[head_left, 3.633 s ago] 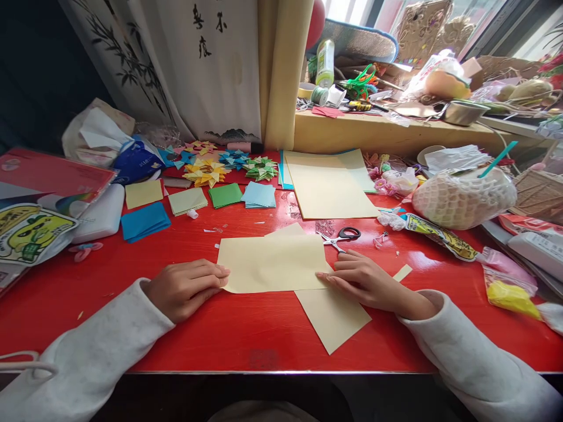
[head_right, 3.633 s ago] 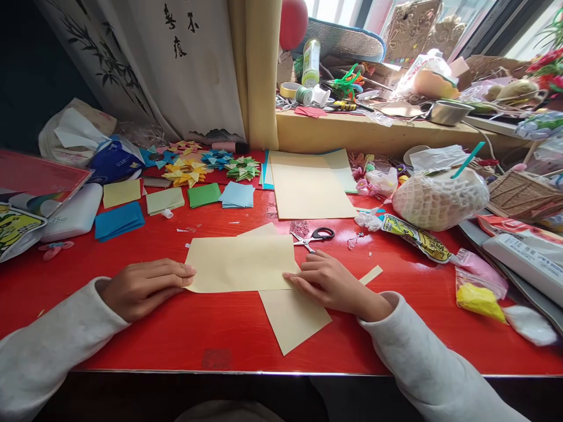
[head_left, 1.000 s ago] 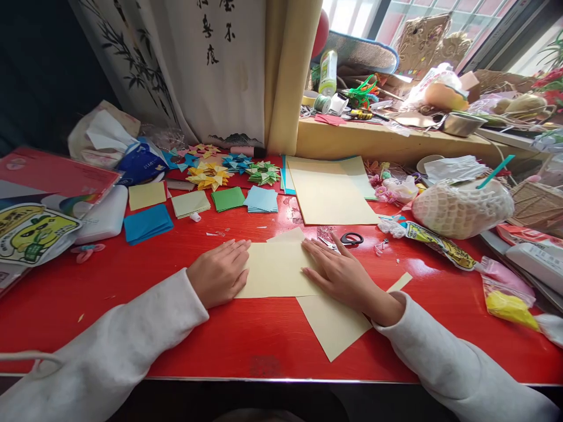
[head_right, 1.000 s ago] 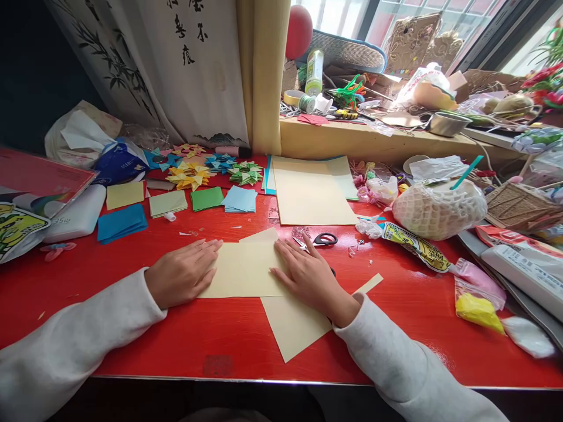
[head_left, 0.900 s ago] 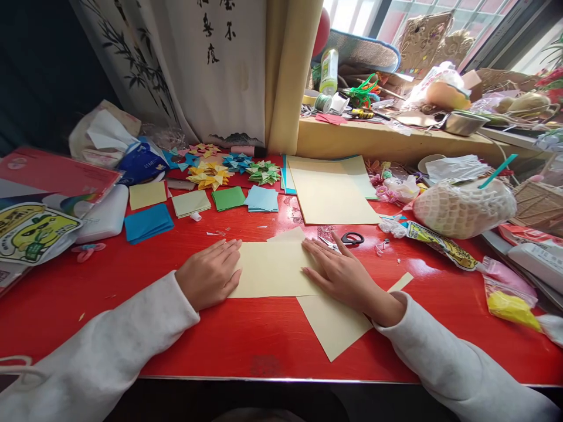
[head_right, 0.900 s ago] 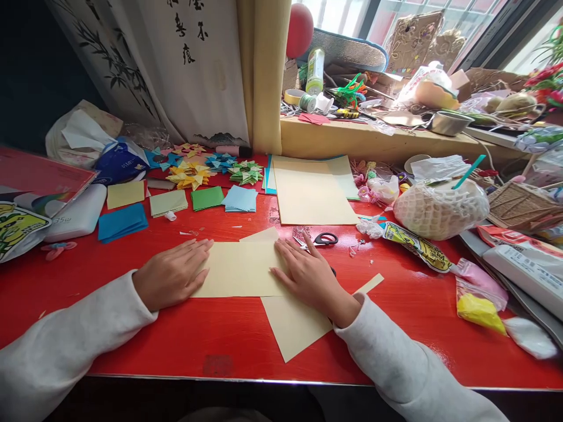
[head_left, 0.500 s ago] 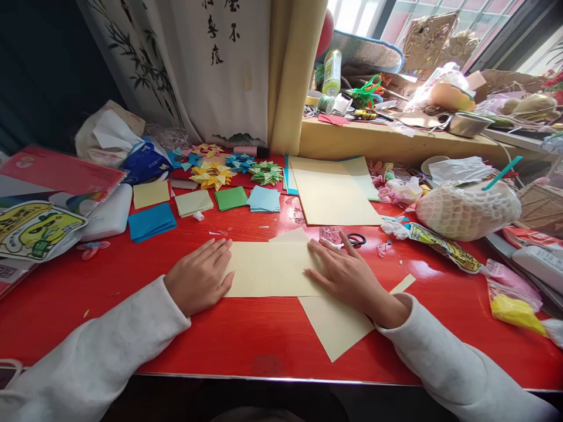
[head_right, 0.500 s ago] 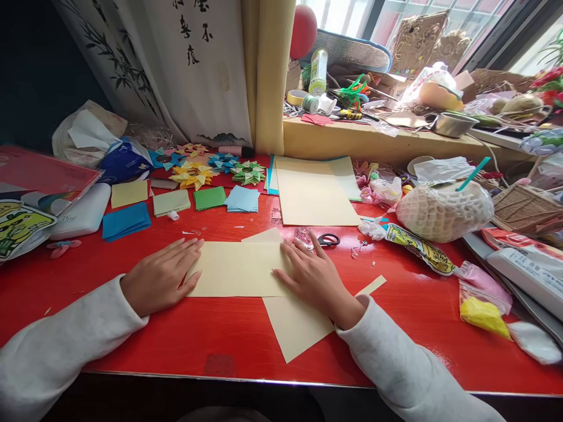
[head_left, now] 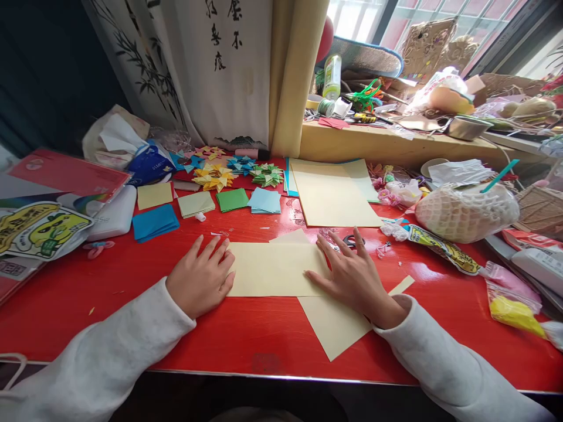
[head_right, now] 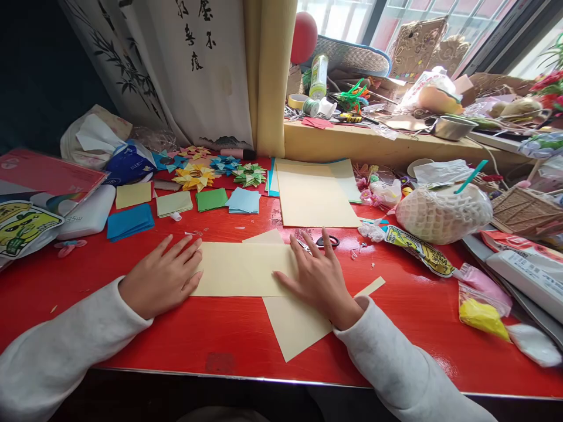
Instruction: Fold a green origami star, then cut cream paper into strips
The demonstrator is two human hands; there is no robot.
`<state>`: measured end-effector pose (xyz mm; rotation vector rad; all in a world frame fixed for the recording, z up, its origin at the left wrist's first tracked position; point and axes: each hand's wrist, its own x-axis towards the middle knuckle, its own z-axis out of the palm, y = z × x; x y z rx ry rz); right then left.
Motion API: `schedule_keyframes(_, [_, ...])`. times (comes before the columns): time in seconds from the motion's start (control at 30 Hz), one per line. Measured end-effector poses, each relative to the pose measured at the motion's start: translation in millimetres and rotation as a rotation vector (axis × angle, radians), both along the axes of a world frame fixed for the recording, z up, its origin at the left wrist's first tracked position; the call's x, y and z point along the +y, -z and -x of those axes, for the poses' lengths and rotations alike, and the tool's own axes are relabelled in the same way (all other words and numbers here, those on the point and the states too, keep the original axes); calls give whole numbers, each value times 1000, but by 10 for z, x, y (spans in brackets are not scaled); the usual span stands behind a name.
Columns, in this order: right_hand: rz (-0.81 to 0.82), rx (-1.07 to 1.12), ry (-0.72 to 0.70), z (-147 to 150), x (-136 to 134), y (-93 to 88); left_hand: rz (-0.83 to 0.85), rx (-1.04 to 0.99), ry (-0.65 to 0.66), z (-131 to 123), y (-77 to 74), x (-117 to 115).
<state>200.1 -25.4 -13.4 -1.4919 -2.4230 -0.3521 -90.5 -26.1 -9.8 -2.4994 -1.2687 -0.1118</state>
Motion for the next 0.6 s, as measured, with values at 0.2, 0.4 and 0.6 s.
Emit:
schedule_keyframes(0.2, [-24, -37, -3, -47, 34, 11, 49, 0, -2, -63, -158, 142])
schedule_keyframes(0.4, [-17, 134, -11, -106, 121, 60, 62, -63, 5, -729, -239, 432])
schedule_keyframes(0.6, [173, 573, -33, -151, 120, 16, 345, -279, 171, -1316, -92, 634])
